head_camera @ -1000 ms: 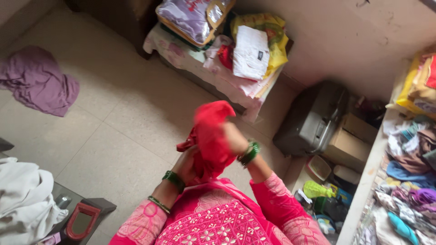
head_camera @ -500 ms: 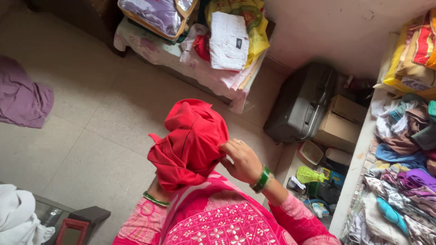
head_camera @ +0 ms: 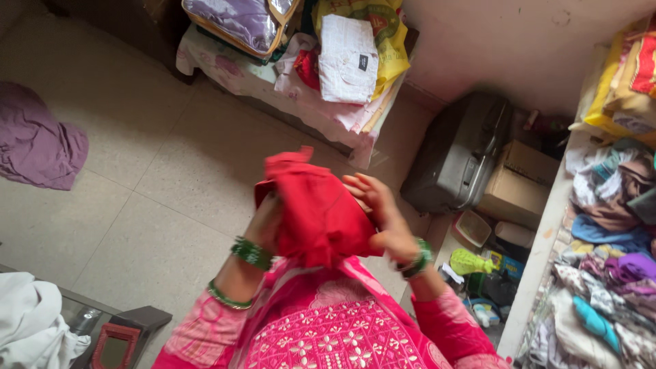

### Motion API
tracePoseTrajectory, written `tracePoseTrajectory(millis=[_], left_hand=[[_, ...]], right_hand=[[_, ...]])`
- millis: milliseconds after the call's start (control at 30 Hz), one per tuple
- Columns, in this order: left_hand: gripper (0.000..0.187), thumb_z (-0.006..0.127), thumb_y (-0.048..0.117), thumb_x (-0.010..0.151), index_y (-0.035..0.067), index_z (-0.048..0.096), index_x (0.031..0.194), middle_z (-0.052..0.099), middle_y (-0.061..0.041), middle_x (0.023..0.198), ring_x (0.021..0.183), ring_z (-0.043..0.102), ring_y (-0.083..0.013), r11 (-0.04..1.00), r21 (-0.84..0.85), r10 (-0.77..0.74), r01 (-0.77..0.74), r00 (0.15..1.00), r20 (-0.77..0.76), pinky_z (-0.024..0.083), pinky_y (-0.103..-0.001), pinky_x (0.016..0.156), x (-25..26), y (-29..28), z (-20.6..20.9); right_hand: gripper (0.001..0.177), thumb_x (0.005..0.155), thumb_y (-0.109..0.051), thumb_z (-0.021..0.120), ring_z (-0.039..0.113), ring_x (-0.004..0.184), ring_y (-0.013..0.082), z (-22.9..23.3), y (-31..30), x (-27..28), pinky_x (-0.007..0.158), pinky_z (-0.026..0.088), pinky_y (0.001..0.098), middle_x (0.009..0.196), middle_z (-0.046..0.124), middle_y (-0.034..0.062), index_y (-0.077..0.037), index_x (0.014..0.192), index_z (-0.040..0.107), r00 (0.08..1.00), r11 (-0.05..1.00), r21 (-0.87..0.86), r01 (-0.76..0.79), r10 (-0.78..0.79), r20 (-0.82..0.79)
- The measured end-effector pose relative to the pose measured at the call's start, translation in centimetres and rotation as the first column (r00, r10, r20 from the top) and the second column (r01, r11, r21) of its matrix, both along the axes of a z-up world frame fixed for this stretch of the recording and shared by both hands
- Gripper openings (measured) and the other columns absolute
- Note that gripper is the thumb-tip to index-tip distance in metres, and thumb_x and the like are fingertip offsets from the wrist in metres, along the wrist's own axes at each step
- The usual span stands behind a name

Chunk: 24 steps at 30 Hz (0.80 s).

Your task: The person picks up a light-colored cloth from the floor, folds it neatly on a stack, and places the folded item into a clear plastic storage bag with a zipper. They then pick up a red garment and fold it by hand.

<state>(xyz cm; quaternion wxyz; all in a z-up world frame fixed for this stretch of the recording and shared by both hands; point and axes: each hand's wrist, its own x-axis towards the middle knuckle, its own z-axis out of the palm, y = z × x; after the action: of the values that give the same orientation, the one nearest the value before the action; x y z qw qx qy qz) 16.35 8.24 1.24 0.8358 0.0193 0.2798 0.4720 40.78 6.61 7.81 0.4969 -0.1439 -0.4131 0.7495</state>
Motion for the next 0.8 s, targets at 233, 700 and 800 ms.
tracePoseTrajectory(millis=[233, 700, 800], left_hand=[[0.031, 0.070, 0.003, 0.097, -0.004, 0.060, 0.126, 0.066, -0.017, 0.124, 0.109, 0.070, -0.0286, 0.990, -0.029, -0.137, 0.136, 0.990, -0.041, 0.058, -0.042, 0.098, -0.9, -1.0, 0.9], [0.075, 0.086, 0.023, 0.083, -0.006, 0.053, 0.145, 0.063, -0.028, 0.128, 0.111, 0.063, -0.0234, 0.538, 0.374, -0.514, 0.756, 0.645, -0.565, 0.052, -0.046, 0.096, -7.9, -1.7, -2.9], [0.084, 0.084, 0.034, 0.083, -0.004, 0.049, 0.148, 0.059, -0.024, 0.139, 0.125, 0.058, -0.0289, 0.732, 0.525, -0.392, 0.434, 0.899, -0.197, 0.047, -0.049, 0.106, -9.8, 0.7, -0.1]], right_hand=[[0.059, 0.093, -0.010, 0.058, 0.066, 0.118, 0.0260, -10.0, -3.3, -1.7, 0.102, 0.052, 0.0344, 0.130, 0.069, 0.0195, 0.003, 0.150, 0.058, 0.642, 0.948, 0.073, 0.311, -0.266, 0.719], [0.030, 0.118, -0.019, 0.050, 0.061, 0.124, 0.0318, -10.5, -5.2, 4.7, 0.111, 0.045, 0.0509, 0.135, 0.065, 0.0170, 0.002, 0.138, 0.055, 0.919, 0.868, -0.332, 0.369, -0.394, -0.007], [0.052, 0.110, -0.041, 0.046, 0.059, 0.133, 0.0345, -5.8, -9.3, 8.2, 0.115, 0.045, 0.0544, 0.145, 0.059, 0.0155, -0.007, 0.149, 0.050, 0.820, 0.776, -0.363, 0.516, -0.570, -0.052]])
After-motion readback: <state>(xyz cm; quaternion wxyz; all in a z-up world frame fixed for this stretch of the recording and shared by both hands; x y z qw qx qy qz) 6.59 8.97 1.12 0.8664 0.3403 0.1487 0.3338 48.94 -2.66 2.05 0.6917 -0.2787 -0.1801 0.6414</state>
